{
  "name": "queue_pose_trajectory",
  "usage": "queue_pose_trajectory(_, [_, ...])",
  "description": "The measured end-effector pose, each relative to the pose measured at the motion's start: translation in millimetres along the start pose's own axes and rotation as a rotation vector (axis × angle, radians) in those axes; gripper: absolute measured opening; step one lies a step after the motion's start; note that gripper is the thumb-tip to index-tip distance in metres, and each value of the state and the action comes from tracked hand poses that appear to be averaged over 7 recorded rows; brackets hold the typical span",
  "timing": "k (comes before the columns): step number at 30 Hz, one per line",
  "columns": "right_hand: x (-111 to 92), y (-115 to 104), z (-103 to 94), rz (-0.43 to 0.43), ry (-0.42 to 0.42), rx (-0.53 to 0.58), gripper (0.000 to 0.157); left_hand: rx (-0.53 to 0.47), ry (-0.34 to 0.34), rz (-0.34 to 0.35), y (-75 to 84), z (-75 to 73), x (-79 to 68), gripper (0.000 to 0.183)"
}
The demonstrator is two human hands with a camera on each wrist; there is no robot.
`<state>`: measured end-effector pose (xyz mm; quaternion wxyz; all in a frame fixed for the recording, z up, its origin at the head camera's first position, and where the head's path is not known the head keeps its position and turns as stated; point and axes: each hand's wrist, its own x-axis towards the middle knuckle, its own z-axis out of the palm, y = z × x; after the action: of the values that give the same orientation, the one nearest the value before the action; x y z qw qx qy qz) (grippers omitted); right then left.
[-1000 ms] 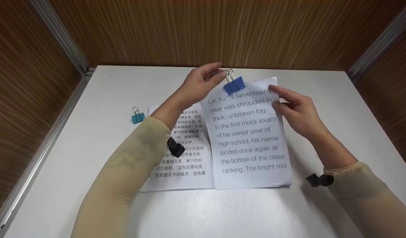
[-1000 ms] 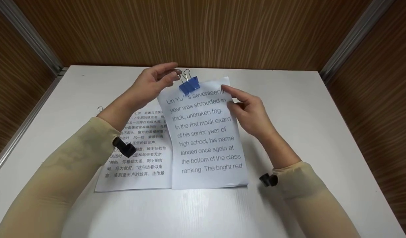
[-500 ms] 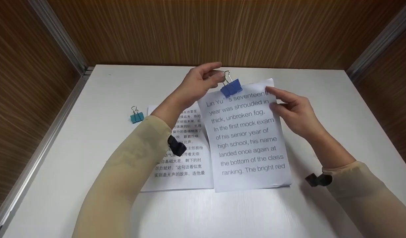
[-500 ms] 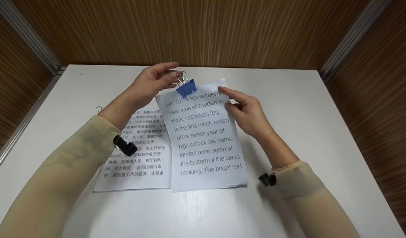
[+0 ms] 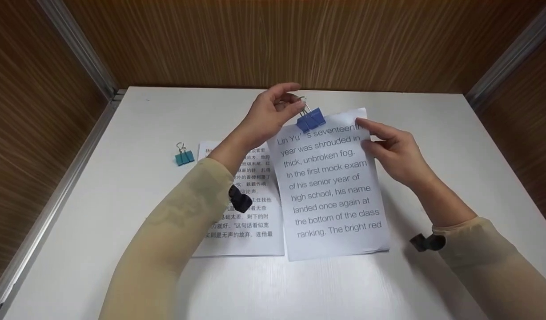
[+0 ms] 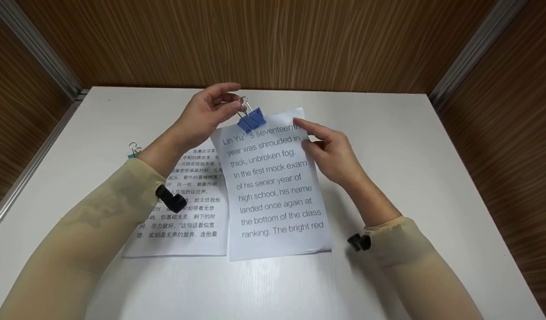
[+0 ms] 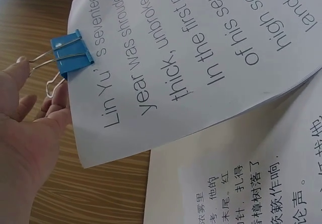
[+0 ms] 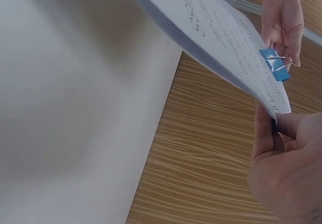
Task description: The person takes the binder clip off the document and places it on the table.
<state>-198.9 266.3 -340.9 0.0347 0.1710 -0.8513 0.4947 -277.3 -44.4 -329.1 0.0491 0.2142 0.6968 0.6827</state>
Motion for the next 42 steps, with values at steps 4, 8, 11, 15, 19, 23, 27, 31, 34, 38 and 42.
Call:
queue_pose_trajectory(4, [1,0,1.6,-0.001,-0.006,0.000,0.050,0.016,0.024,0.005,1.4,1.3,0.0,0.047])
queue_pose_trajectory(8, [2,1,2.8,0.005,-0.017,-0.004,0.051,-0.007,0.062,0.039,3.0,-1.1,0.0,0.046])
queue_pose_trajectory(11, [2,5,3.9,0.021,-0.034,-0.008,0.052,-0.016,0.085,0.064,4.8,-7.2,-1.3,0.047])
queue_pose_trajectory(15, [2,11,2.7,0.050,-0.032,-0.007,0.052,-0.014,0.099,0.054,7.9,-20.8,-6.7,0.051])
queue_pose_trajectory(19, [5,17,-1.2,0.076,-0.001,-0.005,0.052,0.010,0.118,0.025,8.7,-42.6,-18.7,0.052])
queue_pose_trajectory(23, [8,24,-5.6,0.122,0.038,0.000,0.052,0.048,0.159,-0.001,6.1,-73.2,-35.9,0.050])
queue_pose_trajectory(27, [11,32,-10.1,0.180,0.061,0.008,0.054,0.087,0.215,-0.049,2.3,-107.6,-58.0,0.050])
queue_pose_trajectory(31, [12,42,-14.6,0.240,0.068,0.006,0.055,0.117,0.279,-0.112,-5.5,-147.9,-87.1,0.054])
queue_pose_trajectory(34, [13,48,-17.7,0.283,0.080,0.004,0.056,0.150,0.311,-0.180,-14.7,-177.8,-109.6,0.058])
queue_pose_trajectory(38, [17,54,-19.4,0.308,0.084,-0.010,0.056,0.191,0.321,-0.277,-28.6,-205.7,-134.4,0.062])
queue_pose_trajectory(42, [19,57,-17.5,0.311,0.083,-0.011,0.057,0.202,0.313,-0.339,-42.2,-225.1,-153.6,0.063])
